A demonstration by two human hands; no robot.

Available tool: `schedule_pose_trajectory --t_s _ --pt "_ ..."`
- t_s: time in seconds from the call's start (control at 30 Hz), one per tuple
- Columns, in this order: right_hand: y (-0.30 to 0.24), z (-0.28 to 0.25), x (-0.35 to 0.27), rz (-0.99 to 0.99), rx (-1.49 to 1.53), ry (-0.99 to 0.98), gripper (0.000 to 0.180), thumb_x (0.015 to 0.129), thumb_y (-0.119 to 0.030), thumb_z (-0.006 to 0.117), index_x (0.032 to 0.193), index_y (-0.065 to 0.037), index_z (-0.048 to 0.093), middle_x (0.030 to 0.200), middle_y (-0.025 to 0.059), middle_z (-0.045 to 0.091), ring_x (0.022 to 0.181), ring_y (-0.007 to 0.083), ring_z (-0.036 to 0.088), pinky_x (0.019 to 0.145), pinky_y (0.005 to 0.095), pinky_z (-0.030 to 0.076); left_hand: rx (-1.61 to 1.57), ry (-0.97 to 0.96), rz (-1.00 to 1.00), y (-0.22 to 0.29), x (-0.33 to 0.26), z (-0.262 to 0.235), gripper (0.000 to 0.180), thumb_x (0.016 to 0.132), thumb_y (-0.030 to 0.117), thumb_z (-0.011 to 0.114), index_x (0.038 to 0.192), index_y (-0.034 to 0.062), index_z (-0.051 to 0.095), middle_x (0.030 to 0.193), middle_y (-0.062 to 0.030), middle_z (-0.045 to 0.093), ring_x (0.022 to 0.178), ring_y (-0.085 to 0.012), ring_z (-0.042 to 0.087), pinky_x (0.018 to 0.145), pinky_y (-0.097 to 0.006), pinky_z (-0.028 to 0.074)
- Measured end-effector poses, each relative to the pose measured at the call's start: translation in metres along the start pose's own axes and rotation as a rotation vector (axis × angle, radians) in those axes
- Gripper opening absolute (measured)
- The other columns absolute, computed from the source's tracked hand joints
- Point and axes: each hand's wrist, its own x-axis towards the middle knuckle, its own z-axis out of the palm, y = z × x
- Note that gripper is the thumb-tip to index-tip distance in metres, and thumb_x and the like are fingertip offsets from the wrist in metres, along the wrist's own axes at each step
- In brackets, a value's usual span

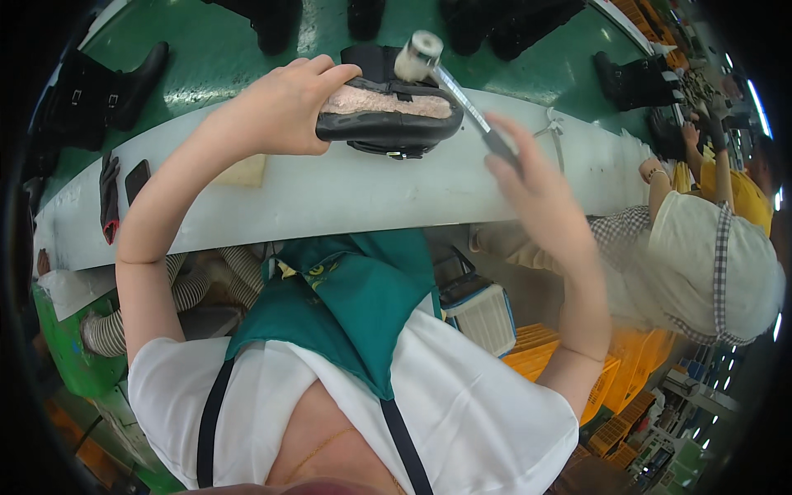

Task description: The person cleans the soles of black boots using a hammer-like tool to scrape off debris. They repeatedly pick up boots from a table, scrape the soles, and place them back down. The person also wipes the boots with a cloth and inspects the soles by hand.

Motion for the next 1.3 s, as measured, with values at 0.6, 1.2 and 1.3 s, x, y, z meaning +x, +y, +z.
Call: schedule_pose_trajectory --t_s 0.6,1.2,1.3 --pt "0.122 0.015 0.036 -0.068 -0.094 0.421 0.050 0.096 -0.014 0.046 0.144 -0.016 0.034 0.070 -0.0004 0.042 0.062 0.0075 0.041 0.057 0.0231 0.037 0.102 0.111 0.033 0.010 -0.017 0.014 0.080 0.054 0.017 0.077 0.127 0.0074 0.046 0.105 -0.0125 0.052 0.092 -0.0310 0.056 0.076 -0.040 0.050" --pt "0.053 0.099 0.066 0.102 1.485 -0.204 0.059 0.095 -0.045 0.045 0.132 0.000 0.042 0.132 0.0120 0.049 0.121 0.0242 0.048 0.102 0.0390 0.039 0.467 0.989 0.519 -0.002 -0.057 0.045 0.044 0.076 0.025 0.063 0.118 0.0371 0.052 0.119 0.0018 0.050 0.108 -0.0194 0.048 0.094 -0.039 0.038" --pt "0.037 0.095 0.068 0.037 1.439 -0.020 0.051 0.095 -0.038 0.048 0.127 0.002 0.048 0.125 0.0149 0.056 0.113 0.0252 0.056 0.099 0.0381 0.044 0.497 0.685 0.400 -0.018 -0.077 0.038 0.049 0.075 0.025 0.068 0.121 0.0339 0.053 0.126 0.0011 0.048 0.113 -0.0211 0.047 0.099 -0.042 0.036"
